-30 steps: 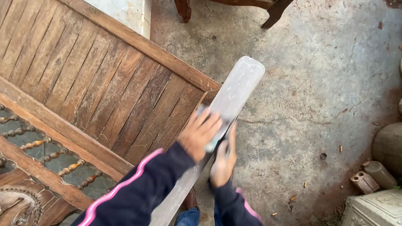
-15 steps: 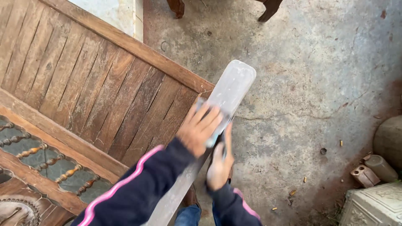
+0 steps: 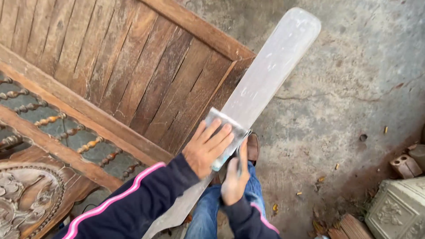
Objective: Sanding and wiping a wooden component of a chair in a workshop setting.
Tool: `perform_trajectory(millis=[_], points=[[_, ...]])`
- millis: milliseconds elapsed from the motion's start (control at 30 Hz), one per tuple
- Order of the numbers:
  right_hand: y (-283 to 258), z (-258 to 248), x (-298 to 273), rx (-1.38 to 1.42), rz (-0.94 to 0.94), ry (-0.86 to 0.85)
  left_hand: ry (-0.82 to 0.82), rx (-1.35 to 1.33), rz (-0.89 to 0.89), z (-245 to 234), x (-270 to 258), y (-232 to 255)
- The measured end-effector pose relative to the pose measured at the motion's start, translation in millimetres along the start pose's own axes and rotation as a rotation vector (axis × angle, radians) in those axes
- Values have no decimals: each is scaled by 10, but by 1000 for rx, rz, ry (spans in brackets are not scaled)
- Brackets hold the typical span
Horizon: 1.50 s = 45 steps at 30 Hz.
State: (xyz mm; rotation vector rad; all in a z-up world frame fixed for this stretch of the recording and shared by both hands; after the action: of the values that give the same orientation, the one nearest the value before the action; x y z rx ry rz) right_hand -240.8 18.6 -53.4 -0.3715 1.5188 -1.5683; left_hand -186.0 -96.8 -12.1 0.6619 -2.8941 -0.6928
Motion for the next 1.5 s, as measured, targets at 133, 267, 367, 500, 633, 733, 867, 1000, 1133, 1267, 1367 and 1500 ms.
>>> perform_trajectory(millis=[133, 267, 367, 500, 633, 733, 867, 1000, 1133, 1267, 1367, 1500], points=[[-105, -148, 555, -110, -11, 134, 46, -7, -3, -15, 378, -22], [-56, -91, 589, 168, 181, 247, 63, -47, -25, -126, 146, 18], [-233, 214, -289, -83, 43, 106, -21, -94, 39, -210, -873, 187], [142, 481, -1448, -195, 86, -100, -211, -76, 52, -216, -1964, 359], [-52, 387, -755, -240, -51, -2, -81, -79, 133, -121, -1168, 162], [58, 168, -110, 6, -104, 75, 22, -40, 114, -79, -523, 63], [224, 231, -554, 76, 2, 140, -48, -45, 101, -194, -891, 155], [645, 531, -2138, -131, 154, -13, -233, -152, 125, -410, -2144, 404], [759, 596, -2289, 48, 162, -22, -355, -82, 111, -315, -2230, 398], [240, 489, -1252, -123, 70, 53, -147, -103, 122, -247, -1458, 264], [119, 492, -998, -79, 21, 95, -108, -108, 93, -291, -1361, 231], [167, 675, -1874, -319, -59, -110, -241, -125, 97, -315, -2405, 372]])
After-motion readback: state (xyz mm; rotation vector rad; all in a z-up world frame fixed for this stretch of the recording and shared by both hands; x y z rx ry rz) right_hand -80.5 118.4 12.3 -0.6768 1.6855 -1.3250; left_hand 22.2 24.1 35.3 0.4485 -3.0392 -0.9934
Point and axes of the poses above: each hand's wrist, its own x-axis towards the middle knuckle, its own z-axis out of the palm, y = z × x, the point moved 8 cm from there along x, towards the middle knuckle, and after that the axes turned 6 degrees about -y, right-handed, at the moved point
